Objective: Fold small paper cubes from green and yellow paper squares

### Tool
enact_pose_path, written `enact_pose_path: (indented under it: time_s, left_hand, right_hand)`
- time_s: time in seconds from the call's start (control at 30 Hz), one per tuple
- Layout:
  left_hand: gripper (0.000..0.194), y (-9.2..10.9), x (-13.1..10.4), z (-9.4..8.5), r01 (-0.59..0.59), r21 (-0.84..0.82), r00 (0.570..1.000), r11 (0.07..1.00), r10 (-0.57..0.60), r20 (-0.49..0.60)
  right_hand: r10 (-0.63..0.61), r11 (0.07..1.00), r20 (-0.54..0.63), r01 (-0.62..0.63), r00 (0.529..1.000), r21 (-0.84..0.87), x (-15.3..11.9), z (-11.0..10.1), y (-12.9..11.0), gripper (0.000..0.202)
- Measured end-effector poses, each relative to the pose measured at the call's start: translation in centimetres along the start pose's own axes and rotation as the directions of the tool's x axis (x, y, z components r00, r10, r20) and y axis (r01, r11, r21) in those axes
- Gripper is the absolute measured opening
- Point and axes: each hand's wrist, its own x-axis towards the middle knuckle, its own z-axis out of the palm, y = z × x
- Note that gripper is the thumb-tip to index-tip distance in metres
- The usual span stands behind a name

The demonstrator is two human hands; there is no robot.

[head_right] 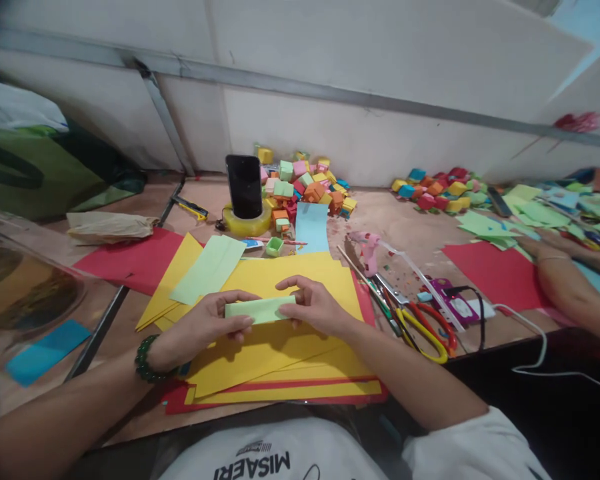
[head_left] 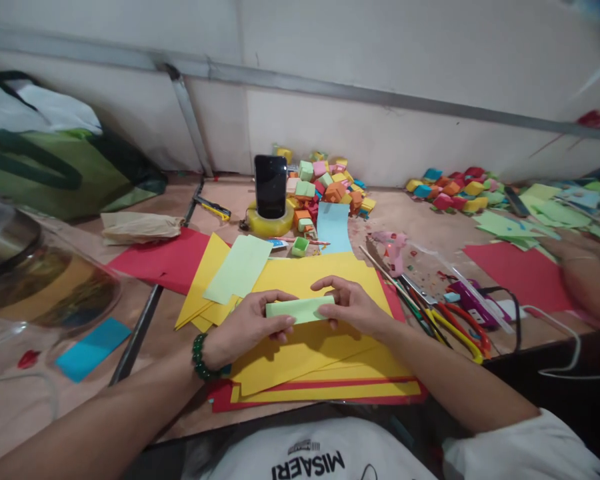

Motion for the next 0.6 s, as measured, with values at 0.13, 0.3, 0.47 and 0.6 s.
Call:
enact_pose_path:
  time_s: [0.13, 0.3, 0.47, 0.6]
  left_hand:
    - [0.055, -0.3, 0.3, -0.2, 0.001, -0.007, 1.0, 1.0, -0.001, -0.007]
    - [0.058, 0.1, -0.1, -0.3, 0.026, 0.003, 0.999, 1.0, -0.026, 0.042]
    - [0.034, -0.1, -0.1, -0.4, 0.013, 0.168, 0.985, 0.986, -0.042, 0.168]
    - [0.028, -0.5, 0.0, -0.2, 0.0, 0.238, 0.967, 0.971, -0.06, 0.246]
  right_hand:
    - [-0.032, 0.999, -0.034, 0.032, 0.999, -0.003, 0.1, -0.3, 0.3, 0.046]
    - [-0.092, 0.996, 0.009, 0.092, 0.996, -0.017, -0.1, 0.0, 0.2, 0.045]
    - [-0.128, 0.987, 0.089, 0.136, 0.988, -0.082, -0.6, 0.4, 0.4, 0.044]
    - [-0.209, 0.956, 0.069, 0.219, 0.975, -0.195, -1.1, 0.7, 0.4, 0.04]
